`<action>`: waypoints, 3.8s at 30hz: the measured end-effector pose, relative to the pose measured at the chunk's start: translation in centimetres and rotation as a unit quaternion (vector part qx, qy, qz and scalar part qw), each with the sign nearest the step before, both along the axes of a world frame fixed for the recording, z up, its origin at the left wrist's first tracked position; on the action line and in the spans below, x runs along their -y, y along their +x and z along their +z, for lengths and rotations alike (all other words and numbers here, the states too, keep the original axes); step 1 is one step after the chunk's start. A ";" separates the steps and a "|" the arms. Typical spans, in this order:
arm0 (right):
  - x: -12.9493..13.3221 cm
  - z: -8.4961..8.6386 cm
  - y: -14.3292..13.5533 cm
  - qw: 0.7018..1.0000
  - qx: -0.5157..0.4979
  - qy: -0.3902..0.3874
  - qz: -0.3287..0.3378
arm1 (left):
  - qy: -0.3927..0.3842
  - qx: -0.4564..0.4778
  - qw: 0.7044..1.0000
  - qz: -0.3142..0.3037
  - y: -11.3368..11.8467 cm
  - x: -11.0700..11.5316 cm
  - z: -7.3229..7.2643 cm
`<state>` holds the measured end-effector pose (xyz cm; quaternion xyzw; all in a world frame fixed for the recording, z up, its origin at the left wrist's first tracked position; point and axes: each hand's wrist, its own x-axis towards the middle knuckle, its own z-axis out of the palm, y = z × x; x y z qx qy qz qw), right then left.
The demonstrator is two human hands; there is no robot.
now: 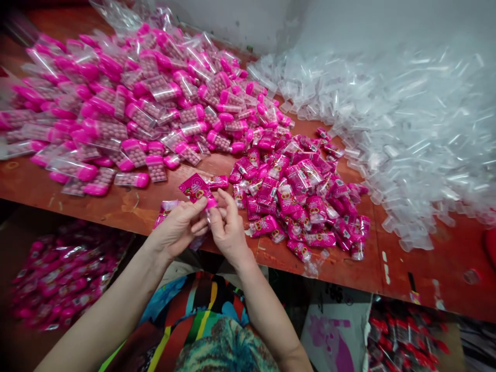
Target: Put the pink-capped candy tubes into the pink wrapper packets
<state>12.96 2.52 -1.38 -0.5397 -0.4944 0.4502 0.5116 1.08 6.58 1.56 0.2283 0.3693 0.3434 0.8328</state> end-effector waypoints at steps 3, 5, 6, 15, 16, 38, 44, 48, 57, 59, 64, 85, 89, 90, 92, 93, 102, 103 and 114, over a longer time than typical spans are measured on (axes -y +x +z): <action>0.4 0.0 0.2 0.993 0.106 0.040 -0.006 | -0.016 0.028 0.999 0.014 0.2 0.4 -0.5; 0.5 0.2 0.1 0.994 0.100 0.038 -0.022 | -0.012 0.033 0.999 0.008 0.2 0.7 -0.7; 0.5 0.4 0.0 0.997 0.070 0.025 -0.027 | -0.009 0.032 0.999 0.002 0.1 0.8 -0.7; 0.8 0.8 0.1 0.998 0.055 -0.004 -0.029 | -0.018 0.040 0.998 -0.045 -0.1 1.5 -0.9; 1.0 0.8 0.2 0.995 0.097 0.004 -0.035 | -0.024 0.042 0.998 -0.043 0.0 1.6 -0.9; 1.1 0.4 -0.1 0.996 0.029 -0.054 -0.071 | -0.029 -0.059 0.996 0.062 1.6 2.6 -0.7; 1.6 0.5 -0.3 0.992 0.083 -0.028 -0.092 | -0.011 -0.049 0.998 0.044 1.6 3.1 -0.9; 1.6 0.2 -0.2 0.994 0.069 -0.046 -0.069 | -0.012 -0.026 0.998 0.047 1.2 2.7 -0.8; 1.7 0.1 0.3 0.979 0.194 -0.004 -0.060 | -0.007 -0.061 0.994 0.086 1.6 2.9 -1.0; 1.7 0.2 0.3 0.978 0.201 0.001 -0.061 | -0.013 -0.061 0.995 0.081 1.9 3.3 -1.1; 1.6 0.5 0.3 0.990 0.096 -0.034 -0.096 | -0.009 -0.014 0.998 0.054 2.3 4.0 -1.5; 2.2 0.2 1.8 0.992 -0.108 -0.066 -0.004 | -0.004 0.014 0.998 0.066 2.2 1.4 -1.3; 2.7 -0.4 1.1 0.999 0.005 -0.022 -0.038 | -0.015 -0.031 0.995 0.093 2.7 1.6 -1.6; 2.8 -0.5 0.9 0.998 0.029 -0.018 -0.050 | -0.018 -0.044 0.994 0.102 2.8 1.7 -1.6; 2.8 -0.7 0.6 0.997 0.020 -0.026 -0.064 | -0.026 -0.056 0.992 0.108 2.9 1.9 -1.6; 2.7 -0.8 0.6 0.997 -0.015 -0.036 -0.064 | -0.028 -0.053 0.993 0.102 2.8 2.0 -1.6; 2.0 -1.4 1.3 0.948 -0.310 -0.075 -0.003 | 0.050 -0.026 0.997 -0.049 0.7 2.4 -1.9; 2.1 -1.6 1.4 0.943 -0.324 -0.080 0.003 | 0.061 -0.032 0.996 -0.056 0.6 2.5 -2.0; 1.9 -0.3 2.4 0.972 -0.212 -0.087 -0.053 | 0.076 -0.070 0.993 -0.054 2.5 3.5 -1.4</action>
